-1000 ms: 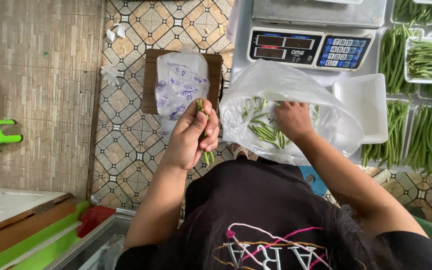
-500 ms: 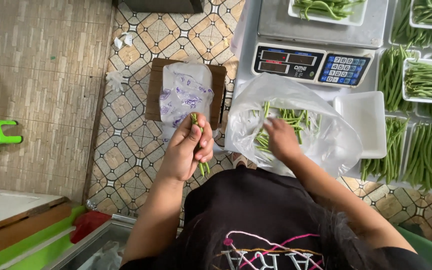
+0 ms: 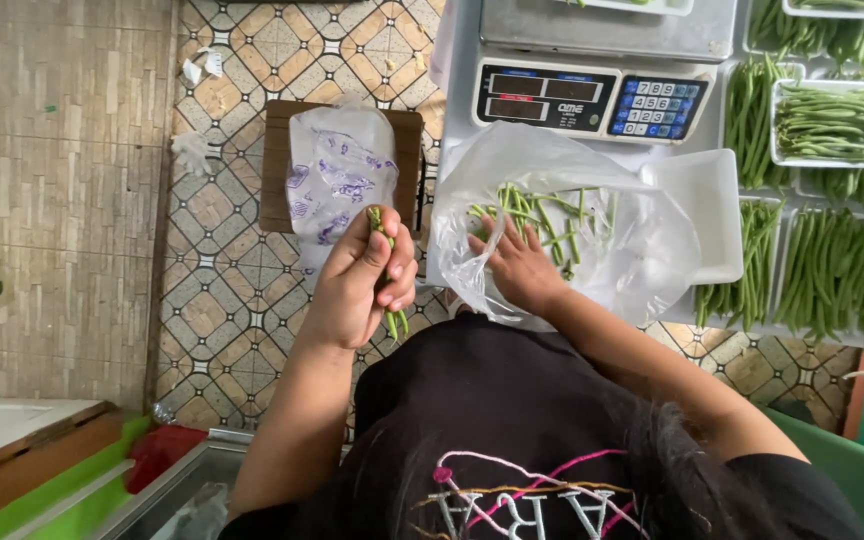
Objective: Sorting and weighing green beans by transferring them from a crate into a plastic bag on a digital scale.
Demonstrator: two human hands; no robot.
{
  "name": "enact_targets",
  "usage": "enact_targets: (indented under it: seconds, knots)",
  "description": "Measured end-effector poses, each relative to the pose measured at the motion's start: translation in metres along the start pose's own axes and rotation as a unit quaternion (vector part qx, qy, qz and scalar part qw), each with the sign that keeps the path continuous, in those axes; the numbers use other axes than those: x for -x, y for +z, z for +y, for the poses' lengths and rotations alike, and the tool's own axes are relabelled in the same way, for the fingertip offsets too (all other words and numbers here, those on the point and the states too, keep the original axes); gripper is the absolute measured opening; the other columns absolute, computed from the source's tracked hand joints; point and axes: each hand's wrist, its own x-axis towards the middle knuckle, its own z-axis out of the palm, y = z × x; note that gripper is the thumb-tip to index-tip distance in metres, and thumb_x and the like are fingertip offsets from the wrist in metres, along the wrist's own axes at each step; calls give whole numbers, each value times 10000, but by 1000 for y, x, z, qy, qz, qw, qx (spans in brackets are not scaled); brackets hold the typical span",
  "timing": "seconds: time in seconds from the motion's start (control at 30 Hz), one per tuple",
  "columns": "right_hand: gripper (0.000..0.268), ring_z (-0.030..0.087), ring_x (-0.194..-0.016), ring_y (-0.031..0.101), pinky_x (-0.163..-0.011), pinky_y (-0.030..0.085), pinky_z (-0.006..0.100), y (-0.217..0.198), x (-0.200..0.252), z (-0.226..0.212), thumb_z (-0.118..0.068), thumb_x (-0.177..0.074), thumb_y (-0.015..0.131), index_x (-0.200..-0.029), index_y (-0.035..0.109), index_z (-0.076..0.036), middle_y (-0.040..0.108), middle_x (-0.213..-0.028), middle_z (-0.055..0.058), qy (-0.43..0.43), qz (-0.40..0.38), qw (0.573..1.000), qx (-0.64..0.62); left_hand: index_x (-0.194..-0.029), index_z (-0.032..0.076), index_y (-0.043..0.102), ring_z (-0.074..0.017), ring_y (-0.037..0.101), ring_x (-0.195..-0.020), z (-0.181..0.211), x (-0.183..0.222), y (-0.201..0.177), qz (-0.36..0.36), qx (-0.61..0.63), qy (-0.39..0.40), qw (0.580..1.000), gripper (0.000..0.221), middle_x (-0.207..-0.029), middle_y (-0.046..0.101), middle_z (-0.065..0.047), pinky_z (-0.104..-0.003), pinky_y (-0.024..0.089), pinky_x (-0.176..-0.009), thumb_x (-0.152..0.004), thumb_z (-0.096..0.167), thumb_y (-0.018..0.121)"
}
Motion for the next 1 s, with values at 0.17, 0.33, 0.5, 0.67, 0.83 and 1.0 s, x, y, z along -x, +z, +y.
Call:
enact_targets:
  seconds: [0.17, 0.33, 0.5, 0.67, 0.83, 1.0]
  knots:
    - [803, 407, -1521, 312, -1175, 255, 684, -15, 26, 56, -233, -839, 755, -1547, 415, -407, 330, -1667, 140, 84, -128, 977, 147, -1119, 136, 440, -73, 416, -491, -1, 2, -1, 2, 0, 6, 1000, 148, -756, 413, -17, -224, 437, -451, -1094, 281, 434]
    - [511, 333, -1364, 543, -1066, 397, 534, 3, 40, 109, -125, -833, 659, -1312, 669, -303, 554, -1483, 95, 148, -53, 974, 163, -1128, 128, 430, -76, 412, -491, -6, 3, -6, 1, 3, 12, 1000, 139, -758, 405, -19, -227, 436, -452, -1100, 264, 433]
    - [559, 343, -1134, 638, -891, 498, 493, 12, 33, 111, -200, -851, 639, -1390, 625, -348, 667, -1262, 56, 236, -17, 969, 70, -1127, 132, 431, -68, 422, -492, -6, 0, -3, -11, -2, 6, 1000, 146, -758, 418, -13, -228, 449, -449, -1098, 274, 426]
    - [518, 268, -1258, 529, -919, 521, 441, 6, 31, 63, -167, -869, 565, -1326, 661, -390, 591, -1344, -28, 149, -56, 985, 68, -1135, 122, 430, -73, 415, -496, -7, 2, 3, -8, 2, 15, 1000, 145, -759, 406, -17, -231, 453, -456, -1103, 264, 424]
    - [375, 296, -1112, 643, -868, 562, 445, 0, 16, 65, -176, -823, 585, -1133, 759, -294, 685, -1144, 10, 87, 4, 996, -5, -1155, 109, 435, -75, 403, -489, -15, 7, 4, 7, 4, 33, 999, 156, -763, 409, -33, -234, 442, -442, -1103, 256, 442]
    - [316, 480, -959, 687, -832, 578, 583, 5, -14, 90, -307, -1023, 536, -1166, 736, -110, 707, -999, 239, 243, 55, 966, -74, -1166, 118, 474, -29, 396, -499, -34, 3, 6, 11, 25, 56, 998, 165, -782, 424, -4, -161, 398, -437, -1112, 273, 488]
